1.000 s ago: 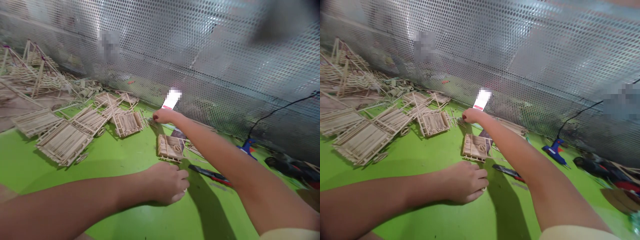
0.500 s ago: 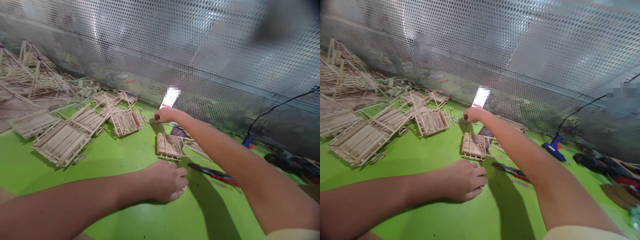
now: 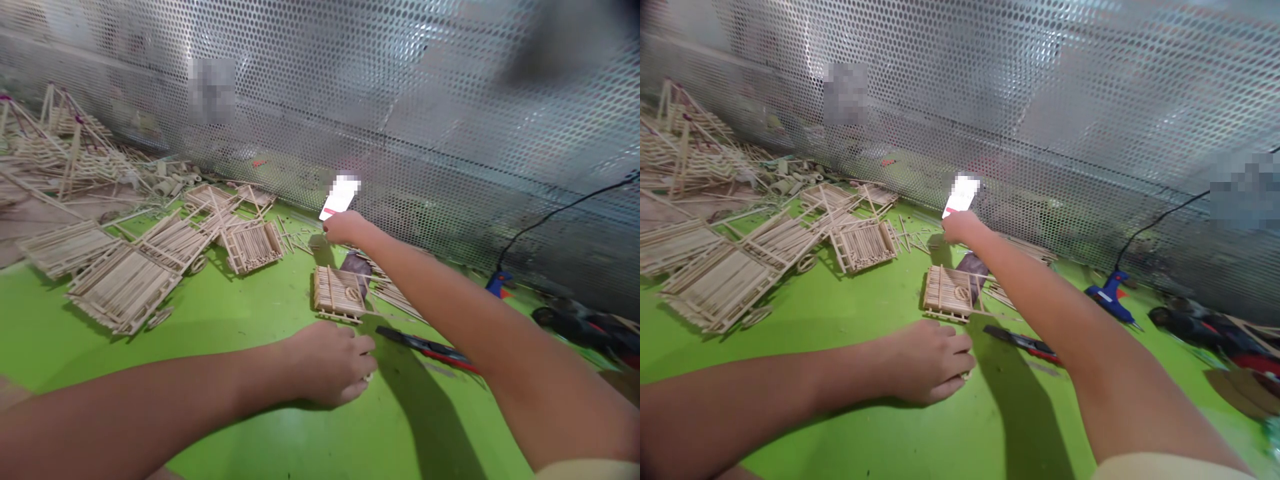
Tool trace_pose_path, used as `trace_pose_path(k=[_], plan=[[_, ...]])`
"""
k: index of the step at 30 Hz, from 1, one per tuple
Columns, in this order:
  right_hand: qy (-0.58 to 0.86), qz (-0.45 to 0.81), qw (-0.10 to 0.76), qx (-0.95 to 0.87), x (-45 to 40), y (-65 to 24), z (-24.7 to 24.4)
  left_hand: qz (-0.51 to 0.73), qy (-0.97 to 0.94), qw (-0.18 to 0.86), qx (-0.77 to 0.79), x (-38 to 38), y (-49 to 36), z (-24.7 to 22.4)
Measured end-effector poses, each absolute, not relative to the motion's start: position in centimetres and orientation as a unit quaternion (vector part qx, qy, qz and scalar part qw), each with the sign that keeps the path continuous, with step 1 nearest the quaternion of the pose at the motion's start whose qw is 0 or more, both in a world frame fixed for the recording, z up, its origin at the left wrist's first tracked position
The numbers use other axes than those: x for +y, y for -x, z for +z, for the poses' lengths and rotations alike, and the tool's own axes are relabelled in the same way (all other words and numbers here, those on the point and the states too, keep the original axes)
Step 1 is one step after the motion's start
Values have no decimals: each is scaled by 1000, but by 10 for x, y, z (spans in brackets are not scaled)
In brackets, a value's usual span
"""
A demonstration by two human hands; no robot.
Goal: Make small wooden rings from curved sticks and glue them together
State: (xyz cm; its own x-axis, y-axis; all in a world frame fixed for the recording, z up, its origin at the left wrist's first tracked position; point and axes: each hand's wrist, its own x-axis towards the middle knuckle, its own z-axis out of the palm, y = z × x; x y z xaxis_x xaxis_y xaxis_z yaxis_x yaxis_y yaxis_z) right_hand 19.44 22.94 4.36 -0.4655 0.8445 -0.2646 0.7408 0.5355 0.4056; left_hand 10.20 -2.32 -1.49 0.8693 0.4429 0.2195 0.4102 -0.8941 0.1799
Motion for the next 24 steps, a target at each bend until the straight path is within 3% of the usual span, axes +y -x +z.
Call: trace_pose_path(k=[10,24], plan=[[-390,94,140,905,226,-163,36,123,-965,55,224,-22,-103,-12],[-391,73,144,906,225,-123,35,120,-960,106,229,-24,-99,-11]])
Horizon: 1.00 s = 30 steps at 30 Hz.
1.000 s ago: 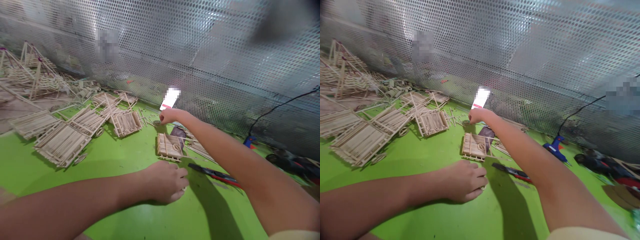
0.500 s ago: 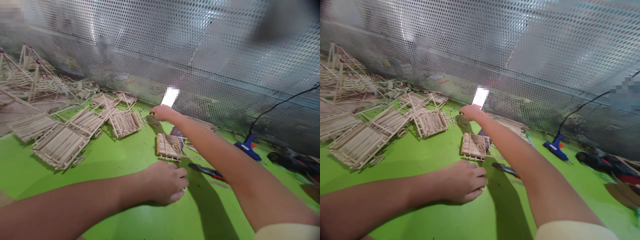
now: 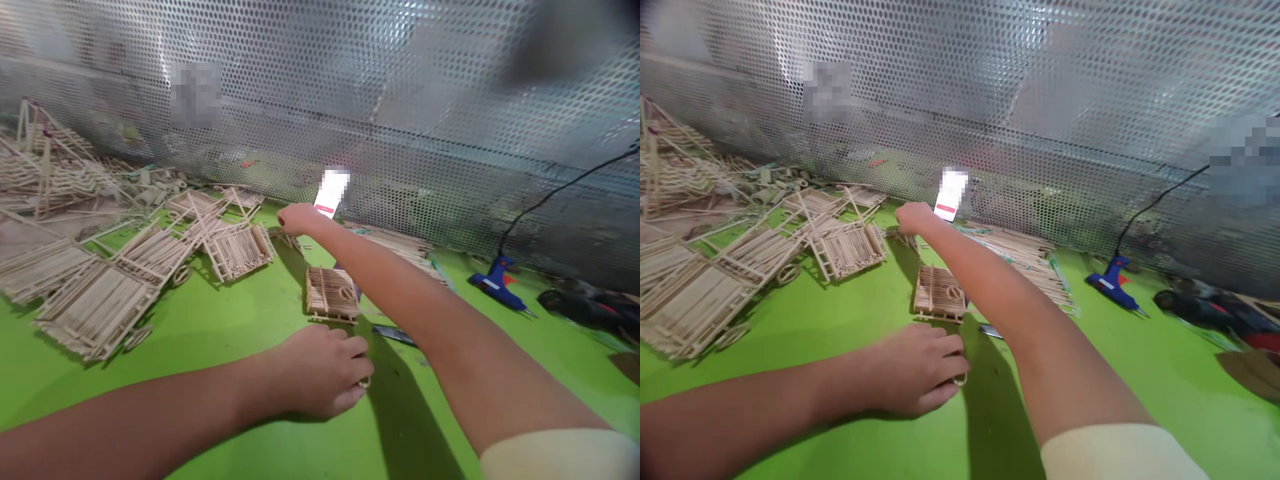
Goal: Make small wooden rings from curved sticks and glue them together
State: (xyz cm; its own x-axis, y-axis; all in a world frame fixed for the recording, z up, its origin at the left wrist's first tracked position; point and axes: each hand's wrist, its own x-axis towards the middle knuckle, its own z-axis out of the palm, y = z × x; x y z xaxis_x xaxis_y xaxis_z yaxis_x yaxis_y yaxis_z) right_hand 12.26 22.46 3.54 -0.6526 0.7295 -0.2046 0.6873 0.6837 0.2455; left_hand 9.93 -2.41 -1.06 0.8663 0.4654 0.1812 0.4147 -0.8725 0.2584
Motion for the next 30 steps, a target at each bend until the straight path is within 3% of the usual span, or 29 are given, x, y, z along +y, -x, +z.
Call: trace_pose_path(k=[6,15,30], plan=[[-304,33,137,942,212,-120,39,115,-958,116,235,-25,-98,-9],[-375,59,192,905,225,-133,46,111,-956,128,240,-26,-99,-8],[-352,27,81,932,232,-145,35,104,-956,129,243,-26,-99,-9]])
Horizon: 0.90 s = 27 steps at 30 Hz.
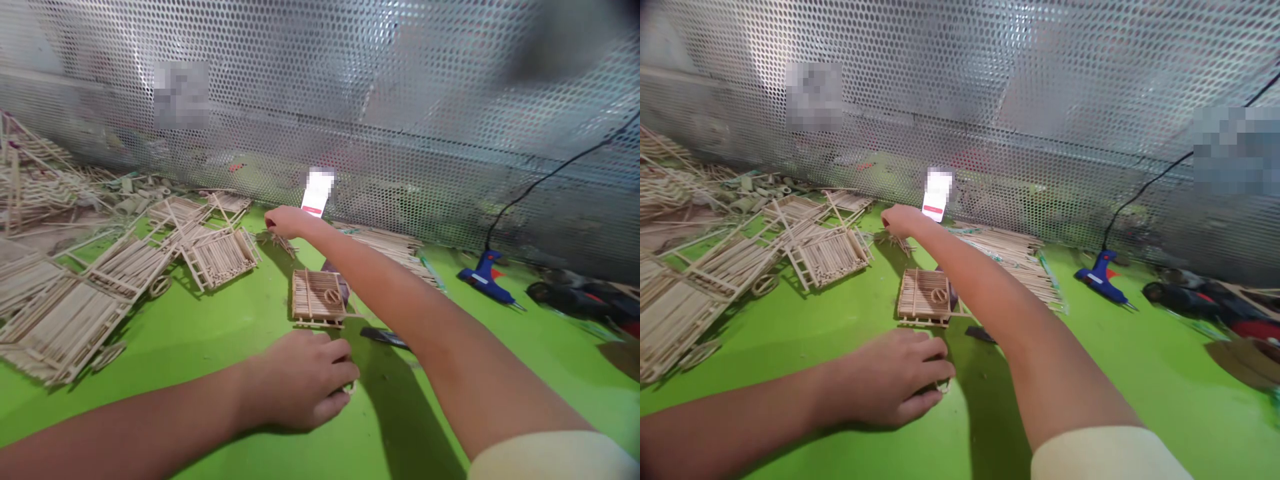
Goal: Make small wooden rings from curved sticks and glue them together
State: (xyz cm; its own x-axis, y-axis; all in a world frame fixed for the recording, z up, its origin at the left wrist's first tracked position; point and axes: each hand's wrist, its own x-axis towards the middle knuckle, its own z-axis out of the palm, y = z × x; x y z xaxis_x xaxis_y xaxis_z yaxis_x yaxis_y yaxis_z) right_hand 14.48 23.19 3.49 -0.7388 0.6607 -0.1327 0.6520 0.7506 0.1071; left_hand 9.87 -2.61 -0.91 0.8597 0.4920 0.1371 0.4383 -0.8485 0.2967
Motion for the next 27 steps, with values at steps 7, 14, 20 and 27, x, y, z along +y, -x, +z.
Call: trace_pose_path(k=[7,14,20,27], plan=[[-359,29,-5,933,235,-174,64,110,-949,149,256,-28,-99,-8],[-364,7,-79,928,178,-231,97,123,-934,185,278,-33,-100,-6],[-373,-40,-125,919,91,-300,107,131,-907,257,306,-36,-100,-3],[-431,-229,-153,859,-1,-355,79,131,-893,276,331,-41,-100,2]])
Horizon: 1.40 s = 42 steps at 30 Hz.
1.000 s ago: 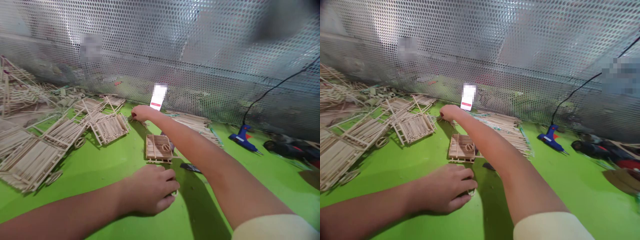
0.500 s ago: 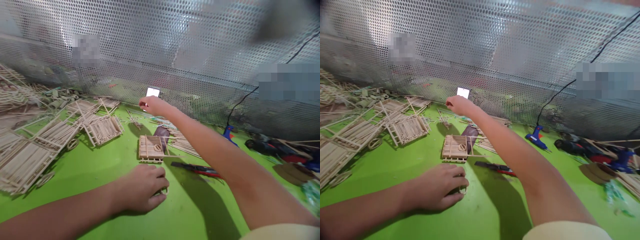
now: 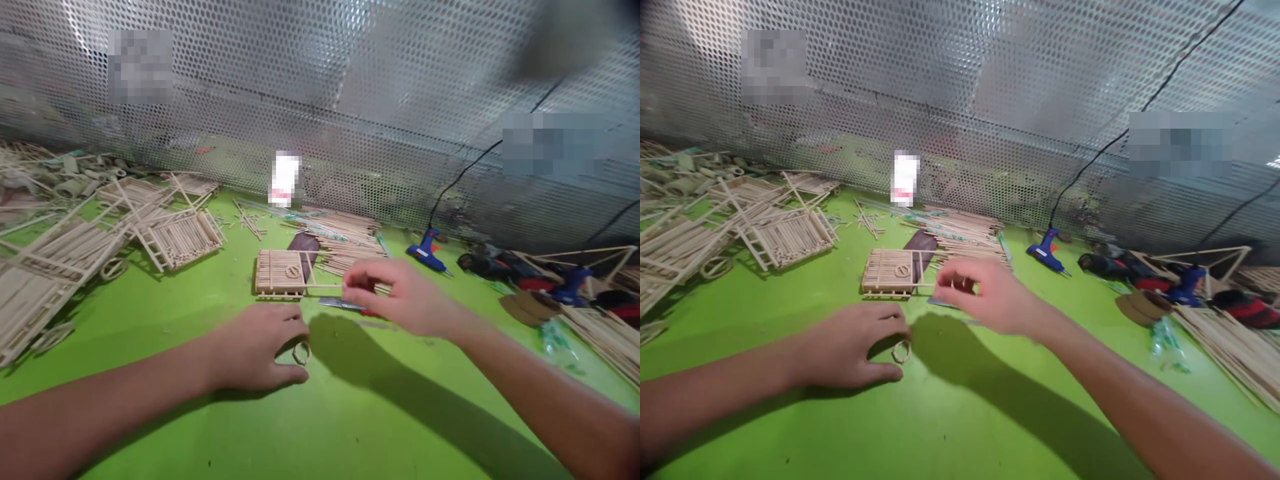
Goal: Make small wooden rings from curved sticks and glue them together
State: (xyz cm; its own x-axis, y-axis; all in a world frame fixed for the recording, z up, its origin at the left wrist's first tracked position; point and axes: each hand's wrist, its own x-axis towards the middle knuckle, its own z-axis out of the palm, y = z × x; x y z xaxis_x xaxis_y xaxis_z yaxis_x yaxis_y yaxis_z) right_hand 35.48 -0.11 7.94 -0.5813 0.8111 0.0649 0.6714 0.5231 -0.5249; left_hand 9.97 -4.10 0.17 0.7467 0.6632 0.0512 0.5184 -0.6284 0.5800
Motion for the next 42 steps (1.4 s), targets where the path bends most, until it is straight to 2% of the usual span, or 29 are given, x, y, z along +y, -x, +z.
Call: trace_pose_path(k=[4,11,14,24,29,42], plan=[[364,211,135,-897,-34,-364,43,108,-893,272,342,-41,-101,3],[267,168,255,-914,-48,-363,2,94,-878,298,363,-39,-101,2],[245,158,275,-916,-50,-363,-3,87,-878,283,376,-40,-102,2],[205,154,256,-932,-51,-357,-10,108,-899,268,329,-39,-98,-4],[207,167,245,-932,-48,-358,-9,110,-911,228,326,-41,-101,-2],[252,191,207,-926,-49,-361,-10,134,-914,240,297,-40,-99,-9]])
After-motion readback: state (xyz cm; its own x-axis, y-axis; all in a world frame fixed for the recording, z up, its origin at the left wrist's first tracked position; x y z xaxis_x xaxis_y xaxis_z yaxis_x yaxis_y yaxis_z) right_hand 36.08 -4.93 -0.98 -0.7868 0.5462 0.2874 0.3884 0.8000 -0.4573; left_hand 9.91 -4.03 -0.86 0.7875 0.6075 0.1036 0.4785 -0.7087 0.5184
